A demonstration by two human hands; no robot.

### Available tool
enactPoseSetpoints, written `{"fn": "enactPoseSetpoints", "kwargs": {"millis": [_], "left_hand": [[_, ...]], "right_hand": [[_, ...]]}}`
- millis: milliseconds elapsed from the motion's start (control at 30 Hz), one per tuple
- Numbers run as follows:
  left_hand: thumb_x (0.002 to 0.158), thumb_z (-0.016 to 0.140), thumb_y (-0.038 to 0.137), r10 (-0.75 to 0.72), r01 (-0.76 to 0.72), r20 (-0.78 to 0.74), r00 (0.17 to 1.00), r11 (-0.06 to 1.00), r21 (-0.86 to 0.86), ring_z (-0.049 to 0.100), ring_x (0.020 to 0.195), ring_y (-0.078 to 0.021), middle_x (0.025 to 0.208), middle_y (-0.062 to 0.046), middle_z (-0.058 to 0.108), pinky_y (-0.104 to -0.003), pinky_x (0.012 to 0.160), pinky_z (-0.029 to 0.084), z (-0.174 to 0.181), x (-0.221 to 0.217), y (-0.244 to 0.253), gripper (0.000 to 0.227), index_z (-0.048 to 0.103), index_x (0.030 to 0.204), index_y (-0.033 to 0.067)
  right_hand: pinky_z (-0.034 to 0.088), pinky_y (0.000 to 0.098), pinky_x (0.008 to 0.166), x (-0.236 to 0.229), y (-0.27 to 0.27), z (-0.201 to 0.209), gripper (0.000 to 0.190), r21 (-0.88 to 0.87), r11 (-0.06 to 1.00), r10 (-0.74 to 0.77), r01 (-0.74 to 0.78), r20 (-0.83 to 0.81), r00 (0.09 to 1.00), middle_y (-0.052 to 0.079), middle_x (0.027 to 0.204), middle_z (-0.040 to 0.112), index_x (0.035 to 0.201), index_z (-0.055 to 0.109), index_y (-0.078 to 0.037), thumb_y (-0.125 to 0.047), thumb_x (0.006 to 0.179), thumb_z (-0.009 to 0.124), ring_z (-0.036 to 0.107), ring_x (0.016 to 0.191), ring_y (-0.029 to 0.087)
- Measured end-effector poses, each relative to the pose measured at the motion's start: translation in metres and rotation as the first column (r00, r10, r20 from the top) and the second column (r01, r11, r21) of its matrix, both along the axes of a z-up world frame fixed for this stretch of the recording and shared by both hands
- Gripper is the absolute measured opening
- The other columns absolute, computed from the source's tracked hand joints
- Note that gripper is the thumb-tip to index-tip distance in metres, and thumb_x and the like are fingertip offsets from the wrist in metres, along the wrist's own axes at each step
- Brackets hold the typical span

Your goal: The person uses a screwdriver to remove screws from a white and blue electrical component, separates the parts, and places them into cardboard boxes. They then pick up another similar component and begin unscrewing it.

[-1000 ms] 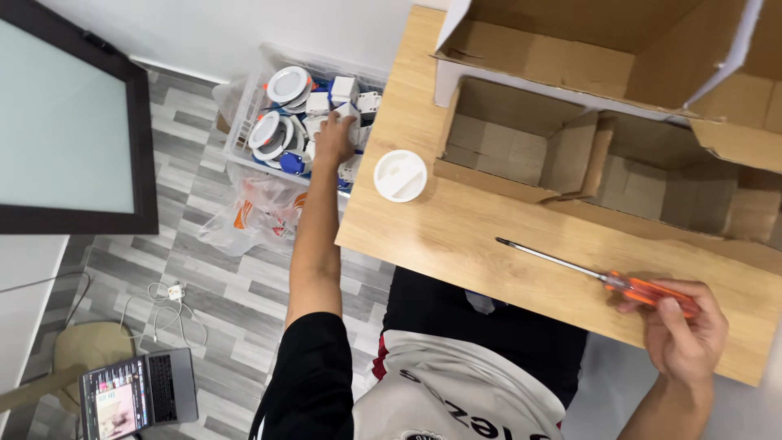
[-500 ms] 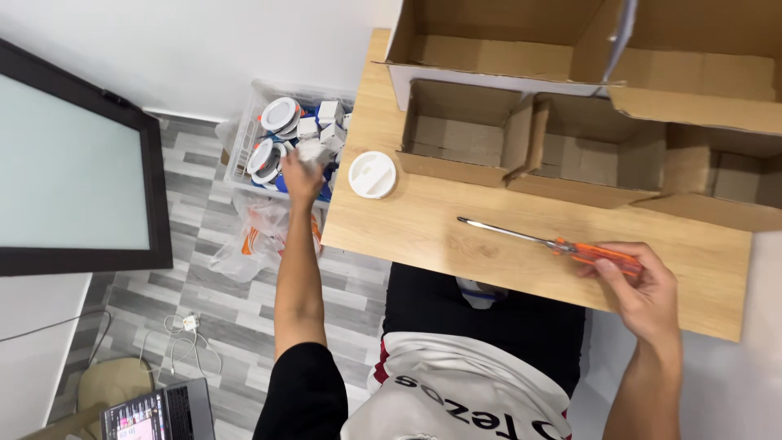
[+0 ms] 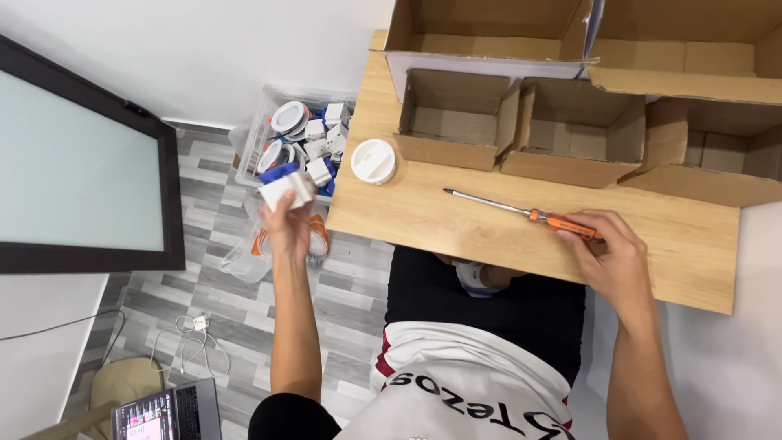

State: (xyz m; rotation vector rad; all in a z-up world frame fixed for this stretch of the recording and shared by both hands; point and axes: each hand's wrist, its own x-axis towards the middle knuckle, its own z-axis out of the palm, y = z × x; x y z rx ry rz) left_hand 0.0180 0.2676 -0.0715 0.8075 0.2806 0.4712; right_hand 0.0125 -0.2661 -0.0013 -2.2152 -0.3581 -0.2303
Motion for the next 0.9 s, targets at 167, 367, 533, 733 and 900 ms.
{"fn": "enactPoseSetpoints", "kwargs": {"millis": [167, 367, 533, 733, 900], "left_hand": [[0.075, 0.097, 0.016, -0.177, 0.139, 0.058, 0.982, 0.905, 0.402, 0.065, 0.126, -0.0281, 0.139, -0.011, 0.067, -0.038, 0.108, 0.054, 0.028, -0.030, -0.072, 0.075, 0.060, 0.141, 0.0125], [0.072, 0.103, 0.008, -0.471, 0.384, -0.001, 0.882, 0.718, 0.580, 0.071, 0.123, -0.0228, 0.132, -0.014, 0.072, -0.035, 0.106, 0.058, 0.064, -0.030, -0.187, 0.081, 0.054, 0.137, 0.0107], [0.071, 0.105, 0.012, -0.567, 0.492, -0.081, 0.820, 0.625, 0.606, 0.071, 0.126, -0.0212, 0.139, -0.013, 0.073, -0.034, 0.108, 0.057, 0.056, -0.013, -0.249, 0.093, 0.057, 0.151, 0.0087], [0.076, 0.102, 0.014, -0.595, 0.437, -0.077, 0.800, 0.490, 0.754, 0.072, 0.125, -0.0271, 0.131, -0.011, 0.071, -0.040, 0.110, 0.058, 0.062, -0.002, -0.278, 0.065, 0.073, 0.134, 0.0061], [0.078, 0.101, 0.017, -0.586, 0.397, -0.062, 0.808, 0.463, 0.792, 0.073, 0.126, -0.0267, 0.130, -0.008, 0.074, -0.041, 0.110, 0.057, 0.058, -0.002, -0.281, 0.059, 0.075, 0.130, 0.0084]], "right_hand": [[0.053, 0.0390, 0.103, 0.009, -0.003, -0.010, 0.022, -0.149, 0.989, 0.019, -0.002, 0.111, 0.994, 0.010, 0.123, 0.077, 0.126, 0.079, -0.003, -0.010, 0.106, 0.083, 0.069, 0.115, 0.028], [0.055, 0.0448, 0.100, 0.018, -0.007, -0.012, 0.021, -0.140, 0.990, 0.034, -0.007, 0.189, 0.981, 0.011, 0.118, 0.076, 0.123, 0.080, -0.007, -0.014, 0.104, 0.086, 0.071, 0.110, 0.035], [0.058, 0.0491, 0.100, 0.016, -0.017, -0.007, 0.023, -0.114, 0.993, 0.006, 0.019, 0.213, 0.977, 0.014, 0.120, 0.076, 0.122, 0.080, -0.008, -0.013, 0.101, 0.087, 0.074, 0.114, 0.040], [0.056, 0.0507, 0.103, 0.000, -0.005, 0.022, 0.025, -0.024, 1.000, -0.008, 0.014, 0.226, 0.974, 0.013, 0.125, 0.074, 0.123, 0.080, -0.008, -0.012, 0.099, 0.085, 0.072, 0.117, 0.041], [0.059, 0.0455, 0.095, -0.005, 0.017, 0.016, 0.023, -0.037, 0.997, 0.075, -0.067, 0.261, 0.962, 0.009, 0.116, 0.076, 0.117, 0.082, -0.011, -0.021, 0.097, 0.086, 0.075, 0.104, 0.036]]}}
